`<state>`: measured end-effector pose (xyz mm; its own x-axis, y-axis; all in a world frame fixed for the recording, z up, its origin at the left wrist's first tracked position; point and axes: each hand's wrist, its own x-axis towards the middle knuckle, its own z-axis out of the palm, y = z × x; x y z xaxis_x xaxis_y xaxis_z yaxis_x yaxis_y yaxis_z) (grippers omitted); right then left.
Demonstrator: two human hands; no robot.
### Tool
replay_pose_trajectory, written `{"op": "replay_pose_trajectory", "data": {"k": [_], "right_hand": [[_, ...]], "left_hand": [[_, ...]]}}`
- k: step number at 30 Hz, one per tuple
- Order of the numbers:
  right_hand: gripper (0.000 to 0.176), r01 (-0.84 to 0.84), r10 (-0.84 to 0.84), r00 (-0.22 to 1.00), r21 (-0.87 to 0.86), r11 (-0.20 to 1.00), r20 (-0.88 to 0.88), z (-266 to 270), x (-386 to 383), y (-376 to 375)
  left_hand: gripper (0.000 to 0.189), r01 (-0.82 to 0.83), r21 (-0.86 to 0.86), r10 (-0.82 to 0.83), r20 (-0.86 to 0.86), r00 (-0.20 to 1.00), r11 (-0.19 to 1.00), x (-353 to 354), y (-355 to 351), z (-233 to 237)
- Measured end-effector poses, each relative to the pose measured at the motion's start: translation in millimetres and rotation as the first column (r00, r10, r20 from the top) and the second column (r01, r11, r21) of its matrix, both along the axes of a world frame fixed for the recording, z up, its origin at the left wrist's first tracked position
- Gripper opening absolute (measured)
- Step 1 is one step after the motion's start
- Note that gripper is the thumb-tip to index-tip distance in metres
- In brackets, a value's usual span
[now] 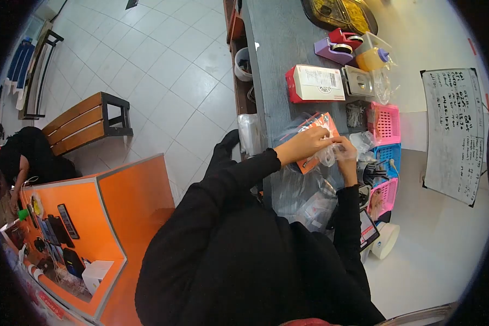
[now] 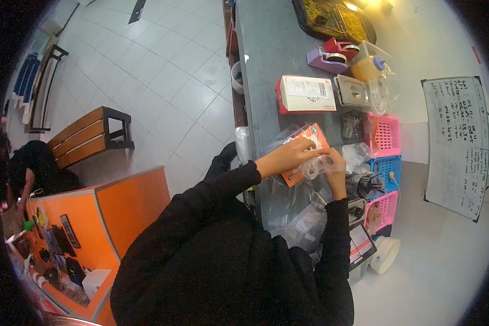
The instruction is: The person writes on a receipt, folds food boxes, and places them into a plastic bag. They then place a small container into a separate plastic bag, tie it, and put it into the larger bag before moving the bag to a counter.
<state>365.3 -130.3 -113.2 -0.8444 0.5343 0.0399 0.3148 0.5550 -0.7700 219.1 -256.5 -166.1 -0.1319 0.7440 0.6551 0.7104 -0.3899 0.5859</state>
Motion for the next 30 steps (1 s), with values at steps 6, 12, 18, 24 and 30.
{"op": "replay_pose_trajectory", "data": {"k": [6, 12, 18, 24, 30], "right_hand": [[0.018, 0.006, 0.000, 1.000, 0.318, 0.948, -0.018, -11, 22, 12], [0.017, 0.052, -0.009, 0.993, 0.373, 0.926, -0.116, -4, 9, -8], [0.021, 0.028, 0.017, 0.994, 0.393, 0.919, -0.110, -6, 17, -12], [0.018, 0.024, 0.051, 0.982, 0.392, 0.920, -0.181, -24, 18, -4], [0.013, 0.105, -0.080, 0.971, 0.099, 0.990, -0.226, -4, 9, -34]], "left_hand": [[0.025, 0.061, -0.065, -0.050, 0.167, 0.985, 0.996, -7, 10, 0], [0.016, 0.177, -0.203, -0.140, 0.184, 0.973, 0.963, -22, 21, 17], [0.022, 0.250, -0.441, -0.193, 0.171, 0.966, 0.862, -33, 38, 35], [0.027, 0.180, -0.575, -0.190, 0.043, 0.981, 0.798, -36, 47, 48], [0.021, 0.581, -0.660, 0.061, 0.684, 0.727, 0.476, -47, 60, 45]]}}
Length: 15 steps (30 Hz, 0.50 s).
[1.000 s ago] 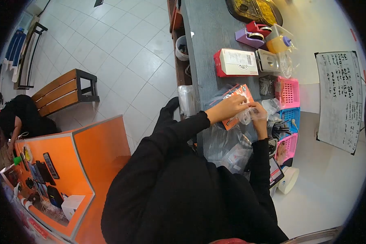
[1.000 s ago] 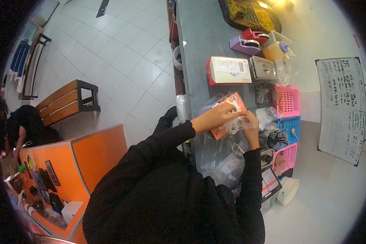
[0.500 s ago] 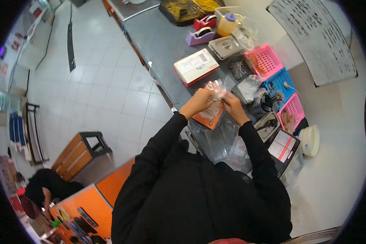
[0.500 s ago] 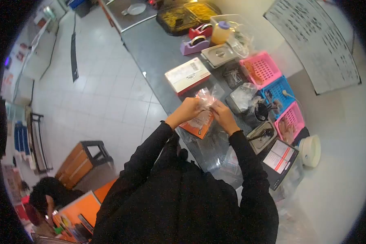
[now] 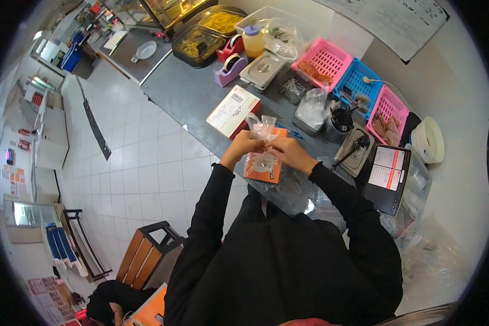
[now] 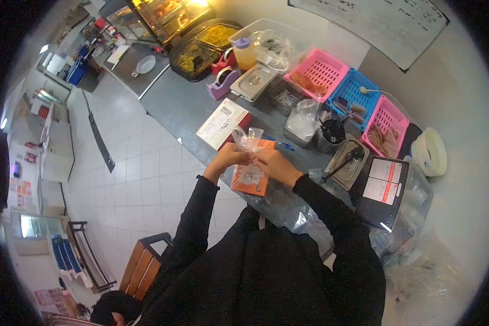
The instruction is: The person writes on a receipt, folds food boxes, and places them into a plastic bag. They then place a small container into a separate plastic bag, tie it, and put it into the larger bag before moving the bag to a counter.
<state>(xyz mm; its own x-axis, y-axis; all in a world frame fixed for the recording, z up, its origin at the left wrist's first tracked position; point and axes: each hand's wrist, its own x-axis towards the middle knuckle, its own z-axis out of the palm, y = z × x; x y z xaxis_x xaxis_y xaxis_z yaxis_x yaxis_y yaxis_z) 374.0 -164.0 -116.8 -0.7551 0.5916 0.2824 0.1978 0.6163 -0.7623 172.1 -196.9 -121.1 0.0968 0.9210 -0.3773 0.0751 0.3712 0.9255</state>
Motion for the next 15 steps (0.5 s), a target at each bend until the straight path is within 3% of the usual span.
{"op": "replay_pose_trajectory", "data": {"k": [3, 6, 8, 9, 12, 13, 15], "right_hand": [[0.013, -0.083, 0.091, 0.996, 0.354, 0.932, -0.004, -16, -5, -2], [0.012, -0.098, 0.089, 0.995, 0.457, 0.884, 0.040, -23, -2, 1], [0.012, -0.060, 0.079, 0.996, 0.410, 0.910, -0.030, -22, 4, 2], [0.013, -0.045, 0.076, 0.995, 0.385, 0.922, -0.063, -22, 9, 3], [0.012, 0.056, -0.045, 0.991, 0.081, 0.995, -0.127, -29, 18, -1], [0.012, 0.065, -0.061, 0.990, 0.025, 0.998, -0.125, -31, 20, -1], [0.014, 0.078, -0.087, 0.990, -0.088, 0.993, -0.112, -31, 24, -2]], "left_hand": [[0.021, 0.004, -0.014, -0.004, -0.025, 1.000, 1.000, 2, -1, 7], [0.020, -0.053, -0.068, 0.051, -0.019, 0.998, 0.996, 2, -2, 2], [0.022, -0.142, -0.086, 0.141, -0.017, 0.990, 0.986, 11, -9, 2], [0.028, -0.252, -0.001, 0.252, 0.047, 0.967, 0.968, 20, -15, -4], [0.031, -0.390, 0.273, 0.343, 0.204, 0.917, 0.880, 48, -37, -23], [0.028, -0.294, 0.425, 0.345, -0.046, 0.937, 0.856, 52, -44, -21], [0.024, -0.143, 0.519, 0.327, -0.283, 0.901, 0.843, 62, -47, -19]]}}
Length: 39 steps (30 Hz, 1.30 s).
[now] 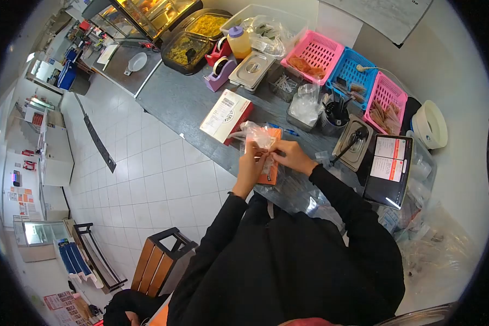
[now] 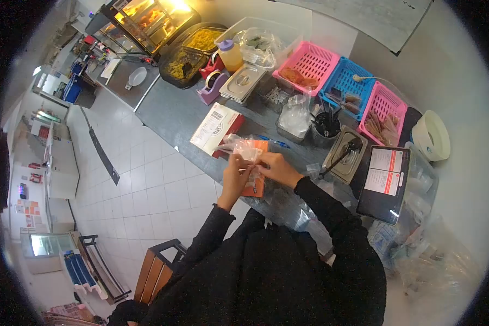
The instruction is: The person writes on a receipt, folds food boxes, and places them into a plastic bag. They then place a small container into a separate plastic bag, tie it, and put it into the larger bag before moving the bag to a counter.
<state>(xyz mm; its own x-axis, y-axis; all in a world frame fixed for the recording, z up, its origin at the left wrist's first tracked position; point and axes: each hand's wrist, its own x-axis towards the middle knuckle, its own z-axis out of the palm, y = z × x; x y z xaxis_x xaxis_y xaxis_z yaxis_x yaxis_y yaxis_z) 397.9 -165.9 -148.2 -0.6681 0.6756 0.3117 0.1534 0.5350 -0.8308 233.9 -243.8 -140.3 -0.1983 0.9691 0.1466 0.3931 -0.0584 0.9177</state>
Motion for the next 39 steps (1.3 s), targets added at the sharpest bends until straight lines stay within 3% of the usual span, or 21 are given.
{"op": "replay_pose_trajectory", "data": {"k": [1, 5, 9, 16, 19, 20, 23, 24, 26, 27, 30, 31, 33, 34, 35, 36, 37, 38, 39], "right_hand": [[0.015, 0.031, -0.032, 0.999, -0.074, 0.997, -0.009, 0, 1, -1], [0.014, 0.128, -0.157, 0.986, -0.363, 0.923, -0.050, 1, 2, 0], [0.013, 0.096, -0.201, 0.970, -0.537, 0.838, -0.140, -14, 1, 0], [0.014, 0.005, -0.064, 0.990, -0.427, 0.904, -0.123, -19, 6, 6], [0.015, -0.023, -0.014, 0.982, -0.195, 0.981, -0.187, -15, 4, 10], [0.016, -0.015, -0.026, 0.989, -0.279, 0.960, -0.144, -13, 4, 8], [0.015, 0.094, -0.116, 0.992, -0.363, 0.927, -0.041, -5, 1, 2], [0.015, 0.139, -0.193, 0.975, -0.374, 0.917, -0.110, -11, -4, -2], [0.016, 0.224, -0.339, 0.909, -0.401, 0.888, -0.244, -27, -16, -17], [0.016, 0.285, -0.390, 0.888, -0.375, 0.882, -0.244, -25, -18, -23], [0.013, 0.457, -0.504, 0.840, -0.239, 0.857, -0.201, -15, -13, -42], [0.013, 0.552, -0.575, 0.791, -0.159, 0.818, -0.209, -4, -1, -45], [0.014, 0.716, -0.696, 0.677, -0.001, 0.698, -0.240, 20, 38, -55], [0.016, 0.811, -0.779, 0.559, -0.010, 0.585, -0.283, 32, 67, -57], [0.025, 0.904, -0.883, 0.421, 0.018, 0.427, -0.210, 28, 103, -54], [0.038, 0.955, -0.945, 0.291, 0.013, 0.296, 0.149, 44, 139, -58], [0.047, 0.959, -0.933, 0.125, 0.202, 0.201, 0.337, 38, 171, -54], [0.052, 0.934, -0.906, 0.074, 0.288, 0.209, 0.417, 30, 194, -51], [0.054, 0.920, -0.868, 0.066, 0.306, 0.244, 0.493, 12, 214, -45]], "left_hand": [[0.023, 0.014, 0.024, -0.011, -0.136, 0.991, 1.000, 3, 0, 1], [0.013, 0.099, 0.176, -0.022, -0.393, 0.919, 0.979, 2, 3, 3], [0.011, 0.133, 0.211, -0.042, -0.388, 0.921, 0.968, 1, 4, 6], [0.015, 0.152, 0.147, -0.097, -0.326, 0.940, 0.977, -4, 6, 3], [0.021, 0.143, 0.070, -0.124, -0.231, 0.965, 0.987, -3, 9, 4], [0.019, 0.143, 0.029, -0.134, -0.192, 0.972, 0.989, -4, 10, 5], [0.018, 0.187, 0.049, -0.160, -0.337, 0.928, 0.981, -12, 15, 1], [0.014, 0.139, 0.101, -0.080, -0.446, 0.891, 0.985, -8, 16, 10], [0.016, 0.057, 0.013, -0.043, -0.510, 0.859, 0.998, -6, 19, 8], [0.017, 0.008, -0.024, -0.020, -0.542, 0.840, 1.000, -6, 22, 7], [0.018, 0.093, 0.002, -0.075, -0.573, 0.816, 0.996, -7, 24, -1], [0.020, 0.130, 0.007, -0.102, -0.584, 0.805, 0.991, -8, 23, 0], [0.032, 0.143, 0.217, 0.030, -0.641, 0.767, 0.966, -12, 14, 9], [0.039, 0.155, 0.318, 0.098, -0.656, 0.749, 0.935, -17, 6, 13], [0.046, 0.089, 0.264, 0.101, -0.628, 0.771, 0.960, -29, -6, 0], [0.053, 0.020, 0.205, 0.109, -0.599, 0.793, 0.979, -45, -20, -24], [0.061, -0.051, 0.141, 0.123, -0.568, 0.814, 0.989, -51, -28, -37], [0.060, -0.075, -0.155, 0.035, -0.245, 0.969, 0.985, -43, -31, -28], [0.060, 0.011, -0.428, 0.045, 0.120, 0.992, 0.903, -29, -38, -7]]}}
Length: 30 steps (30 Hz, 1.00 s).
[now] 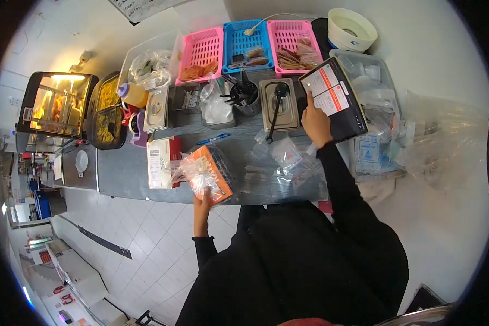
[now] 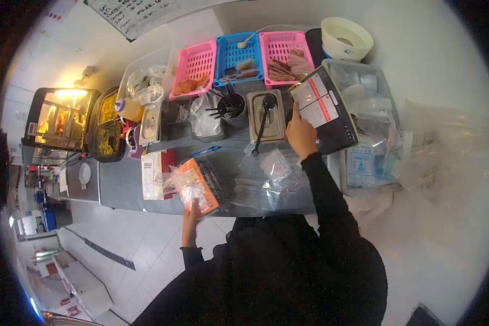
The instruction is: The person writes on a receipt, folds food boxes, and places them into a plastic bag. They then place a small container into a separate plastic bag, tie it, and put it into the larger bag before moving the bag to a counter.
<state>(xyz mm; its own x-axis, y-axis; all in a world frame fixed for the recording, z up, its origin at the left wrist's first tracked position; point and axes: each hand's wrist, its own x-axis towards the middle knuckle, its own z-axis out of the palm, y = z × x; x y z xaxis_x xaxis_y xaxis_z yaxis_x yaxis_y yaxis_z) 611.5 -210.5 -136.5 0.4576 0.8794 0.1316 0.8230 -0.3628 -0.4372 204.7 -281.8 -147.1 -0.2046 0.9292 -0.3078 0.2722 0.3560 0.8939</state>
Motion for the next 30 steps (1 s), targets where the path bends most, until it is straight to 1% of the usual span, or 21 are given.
{"op": "replay_pose_trajectory", "data": {"k": [1, 2, 4, 5, 6, 8, 9, 12, 13, 14, 16, 17, 20, 21, 22, 23, 24, 26, 27, 30], "right_hand": [[0.055, -0.009, 0.012, 0.999, -0.080, 0.997, 0.037, -22, 16, 9], [0.057, -0.015, 0.027, 0.997, -0.157, 0.988, 0.071, -33, 28, 14], [0.059, 0.002, 0.009, 0.998, -0.170, 0.985, 0.067, -35, 41, 17], [0.059, 0.007, 0.005, 0.998, -0.179, 0.984, 0.065, -37, 44, 18], [0.059, 0.079, -0.070, 0.995, -0.134, 0.988, 0.070, -31, 42, 18], [0.058, 0.220, -0.217, 0.974, -0.045, 0.974, 0.073, -3, 37, 10], [0.059, 0.221, -0.214, 0.973, -0.084, 0.972, 0.089, 8, 35, 7], [0.062, 0.071, -0.057, 0.994, -0.166, 0.984, 0.091, -5, 33, 5], [0.061, 0.071, -0.056, 0.995, -0.200, 0.977, 0.076, -11, 31, 7], [0.060, 0.073, -0.057, 0.995, -0.200, 0.977, 0.085, -14, 30, 8], [0.059, 0.076, -0.056, 0.993, -0.198, 0.977, 0.103, -17, 29, 11], [0.059, 0.060, -0.041, 0.994, -0.198, 0.978, 0.100, -19, 29, 12], [0.060, 0.030, -0.008, 0.995, -0.220, 0.975, 0.098, -24, 31, 16], [0.060, 0.032, -0.008, 0.995, -0.240, 0.970, 0.100, -25, 31, 17], [0.061, 0.036, -0.010, 0.995, -0.260, 0.965, 0.102, -26, 31, 17], [0.060, 0.037, -0.013, 0.995, -0.251, 0.967, 0.096, -26, 31, 16], [0.060, 0.037, -0.015, 0.996, -0.241, 0.970, 0.090, -24, 30, 15], [0.060, 0.030, -0.010, 0.996, -0.239, 0.971, 0.084, -23, 29, 13], [0.060, 0.025, -0.005, 0.996, -0.244, 0.969, 0.084, -24, 29, 12], [0.059, 0.016, 0.007, 0.996, -0.251, 0.968, 0.091, -25, 28, 11]], "left_hand": [[0.060, 0.024, -0.268, 0.076, 0.356, 0.931, 0.963, 8, -3, 12], [0.058, 0.044, -0.231, 0.048, 0.378, 0.924, 0.972, 6, -1, 3], [0.055, 0.080, -0.157, -0.007, 0.416, 0.909, 0.984, 2, 7, -23], [0.050, 0.078, -0.168, -0.004, 0.404, 0.915, 0.983, 2, 8, -31], [0.051, 0.086, -0.157, -0.017, 0.399, 0.917, 0.984, 7, 10, -31], [0.051, 0.102, -0.137, -0.041, 0.391, 0.920, 0.985, 22, 16, -27], [0.057, 0.079, -0.225, 0.013, 0.383, 0.924, 0.971, 28, 20, -30], [0.063, 0.106, -0.169, -0.007, 0.504, 0.864, 0.980, 46, 27, -39], [0.066, 0.114, -0.201, 0.009, 0.524, 0.851, 0.973, 51, 30, -41], [0.069, 0.142, -0.244, -0.002, 0.495, 0.869, 0.959, 54, 28, -41], [0.074, 0.187, -0.331, -0.025, 0.437, 0.899, 0.925, 68, 24, -19], [0.073, 0.294, -0.331, -0.121, 0.456, 0.882, 0.897, 67, 21, -20], [0.056, 0.382, -0.337, -0.311, 0.245, 0.918, 0.861, 78, 10, -38], [0.051, 0.404, -0.330, -0.341, 0.234, 0.911, 0.853, 82, 7, -42], [0.046, 0.544, -0.289, -0.547, 0.077, 0.833, 0.788, 86, 5, -47], [0.042, 0.670, -0.273, -0.711, -0.088, 0.697, 0.691, 93, 1, -53], [0.038, 0.771, -0.282, -0.820, -0.252, 0.515, 0.571, 103, -1, -52], [0.033, 0.833, -0.046, -0.782, -0.376, 0.497, 0.552, 128, -10, -47], [0.033, 0.851, 0.072, -0.752, -0.434, 0.496, 0.520, 139, -13, -46], [0.037, 0.946, 0.165, -0.695, -0.645, 0.319, 0.281, 161, -12, -56]]}}
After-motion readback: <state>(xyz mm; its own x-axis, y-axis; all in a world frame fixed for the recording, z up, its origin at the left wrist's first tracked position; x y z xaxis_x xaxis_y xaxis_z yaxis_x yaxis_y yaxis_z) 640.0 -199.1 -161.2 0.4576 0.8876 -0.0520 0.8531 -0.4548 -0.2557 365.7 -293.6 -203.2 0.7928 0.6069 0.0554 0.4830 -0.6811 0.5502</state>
